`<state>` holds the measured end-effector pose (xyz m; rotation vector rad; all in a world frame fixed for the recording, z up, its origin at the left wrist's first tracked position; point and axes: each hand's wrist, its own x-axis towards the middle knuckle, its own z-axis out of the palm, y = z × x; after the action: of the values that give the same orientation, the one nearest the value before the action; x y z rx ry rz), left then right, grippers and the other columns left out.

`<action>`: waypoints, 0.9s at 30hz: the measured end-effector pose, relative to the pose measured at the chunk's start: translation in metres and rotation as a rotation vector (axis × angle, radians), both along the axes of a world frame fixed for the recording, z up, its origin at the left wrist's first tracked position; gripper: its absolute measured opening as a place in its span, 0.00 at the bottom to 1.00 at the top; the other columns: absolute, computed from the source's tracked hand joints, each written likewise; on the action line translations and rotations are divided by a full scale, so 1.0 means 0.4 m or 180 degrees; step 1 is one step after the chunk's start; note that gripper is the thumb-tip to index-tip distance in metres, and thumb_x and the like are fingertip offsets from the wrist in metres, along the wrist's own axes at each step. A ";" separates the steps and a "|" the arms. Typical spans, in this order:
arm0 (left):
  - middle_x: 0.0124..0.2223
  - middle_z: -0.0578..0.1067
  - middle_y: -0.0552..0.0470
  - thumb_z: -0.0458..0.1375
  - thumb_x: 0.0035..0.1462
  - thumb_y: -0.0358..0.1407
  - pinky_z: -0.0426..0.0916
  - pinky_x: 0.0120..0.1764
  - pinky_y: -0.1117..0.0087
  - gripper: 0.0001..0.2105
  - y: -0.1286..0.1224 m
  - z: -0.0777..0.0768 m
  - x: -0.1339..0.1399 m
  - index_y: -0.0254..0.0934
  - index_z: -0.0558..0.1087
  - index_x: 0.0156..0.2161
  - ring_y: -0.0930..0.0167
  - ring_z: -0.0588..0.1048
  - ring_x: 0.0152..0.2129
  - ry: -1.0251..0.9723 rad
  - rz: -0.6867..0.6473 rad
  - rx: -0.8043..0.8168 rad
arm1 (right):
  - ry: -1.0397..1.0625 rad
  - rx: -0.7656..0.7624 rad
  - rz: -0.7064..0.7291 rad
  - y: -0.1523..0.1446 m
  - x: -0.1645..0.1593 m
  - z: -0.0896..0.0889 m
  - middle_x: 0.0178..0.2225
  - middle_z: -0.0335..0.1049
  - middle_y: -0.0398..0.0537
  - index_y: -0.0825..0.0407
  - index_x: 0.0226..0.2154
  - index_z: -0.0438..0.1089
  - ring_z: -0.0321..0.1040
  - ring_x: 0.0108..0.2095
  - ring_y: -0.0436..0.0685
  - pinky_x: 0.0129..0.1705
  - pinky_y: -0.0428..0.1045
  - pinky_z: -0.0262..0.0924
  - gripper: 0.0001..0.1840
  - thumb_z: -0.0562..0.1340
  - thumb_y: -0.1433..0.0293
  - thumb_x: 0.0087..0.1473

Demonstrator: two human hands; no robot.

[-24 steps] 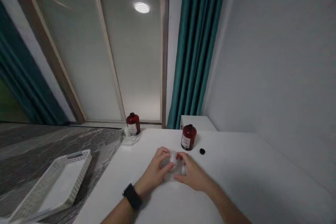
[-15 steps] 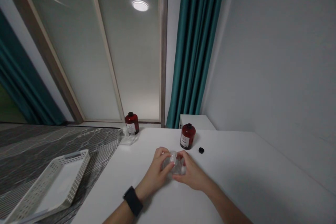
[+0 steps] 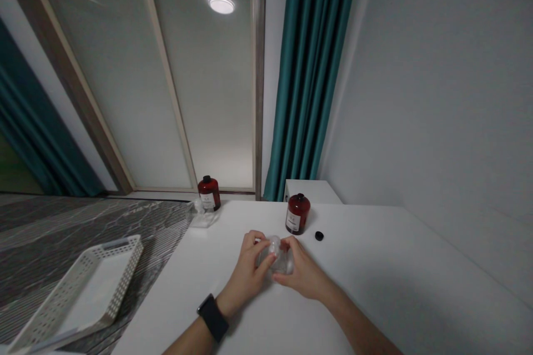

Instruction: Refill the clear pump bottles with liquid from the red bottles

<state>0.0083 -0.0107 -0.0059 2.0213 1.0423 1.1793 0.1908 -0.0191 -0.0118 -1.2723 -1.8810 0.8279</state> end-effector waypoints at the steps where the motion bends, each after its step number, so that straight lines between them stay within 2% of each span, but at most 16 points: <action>1: 0.45 0.66 0.46 0.56 0.63 0.36 0.62 0.51 0.60 0.06 -0.001 0.000 0.003 0.38 0.73 0.42 0.61 0.66 0.46 -0.0031 0.0053 0.0017 | -0.0005 0.0000 -0.0027 0.000 -0.002 -0.001 0.46 0.65 0.49 0.50 0.44 0.59 0.65 0.49 0.61 0.53 0.56 0.60 0.29 0.71 0.74 0.41; 6: 0.43 0.68 0.48 0.58 0.60 0.33 0.62 0.50 0.60 0.02 0.004 -0.009 0.017 0.38 0.70 0.38 0.62 0.67 0.45 -0.0141 0.0254 0.0044 | -0.0035 -0.0026 -0.0113 -0.003 -0.011 0.002 0.47 0.65 0.51 0.50 0.44 0.59 0.65 0.49 0.62 0.54 0.57 0.60 0.30 0.71 0.74 0.40; 9: 0.41 0.68 0.49 0.60 0.58 0.32 0.63 0.48 0.61 0.04 0.014 -0.014 0.015 0.39 0.68 0.36 0.62 0.67 0.43 -0.0134 0.0303 0.0033 | -0.0053 -0.0026 -0.0072 -0.005 -0.007 0.009 0.48 0.65 0.52 0.50 0.45 0.59 0.65 0.51 0.62 0.55 0.57 0.59 0.31 0.72 0.74 0.40; 15: 0.44 0.68 0.49 0.62 0.57 0.34 0.63 0.49 0.61 0.08 0.025 0.000 -0.022 0.39 0.68 0.40 0.63 0.68 0.44 -0.0034 -0.0213 -0.0010 | -0.0132 -0.0140 0.0236 0.002 0.032 0.029 0.48 0.67 0.50 0.50 0.47 0.62 0.66 0.49 0.62 0.53 0.56 0.60 0.29 0.71 0.73 0.42; 18: 0.46 0.69 0.48 0.64 0.55 0.35 0.64 0.49 0.61 0.16 0.026 0.008 -0.037 0.39 0.67 0.48 0.63 0.68 0.45 0.0108 -0.0558 -0.0121 | -0.0128 -0.0246 0.0457 0.010 0.062 0.032 0.50 0.68 0.50 0.49 0.51 0.62 0.65 0.51 0.62 0.53 0.56 0.60 0.31 0.70 0.73 0.44; 21: 0.49 0.69 0.46 0.66 0.53 0.36 0.64 0.50 0.61 0.24 0.028 0.007 -0.040 0.39 0.66 0.53 0.62 0.68 0.45 0.0230 -0.0744 -0.0281 | 0.0023 -0.0148 0.0586 0.017 0.081 0.031 0.53 0.67 0.52 0.49 0.53 0.64 0.64 0.53 0.62 0.52 0.56 0.61 0.27 0.66 0.72 0.50; 24: 0.47 0.71 0.46 0.66 0.51 0.36 0.65 0.48 0.61 0.23 0.029 0.002 -0.036 0.37 0.66 0.51 0.62 0.69 0.44 0.0286 -0.0646 -0.0537 | 0.0325 0.0225 0.0400 0.022 0.080 0.026 0.52 0.66 0.52 0.49 0.50 0.67 0.64 0.53 0.61 0.52 0.56 0.62 0.19 0.61 0.69 0.55; 27: 0.44 0.72 0.49 0.65 0.49 0.34 0.65 0.46 0.63 0.20 0.030 -0.001 -0.032 0.36 0.68 0.48 0.64 0.70 0.41 0.0306 -0.0530 -0.0685 | 0.0625 0.0485 0.0024 0.021 0.059 0.019 0.49 0.68 0.52 0.49 0.50 0.66 0.66 0.50 0.60 0.52 0.57 0.62 0.19 0.60 0.68 0.55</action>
<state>-0.0044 0.0011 -0.0061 1.9671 0.9798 0.8541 0.2145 -0.0108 -0.0044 -1.0526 -1.7572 0.7683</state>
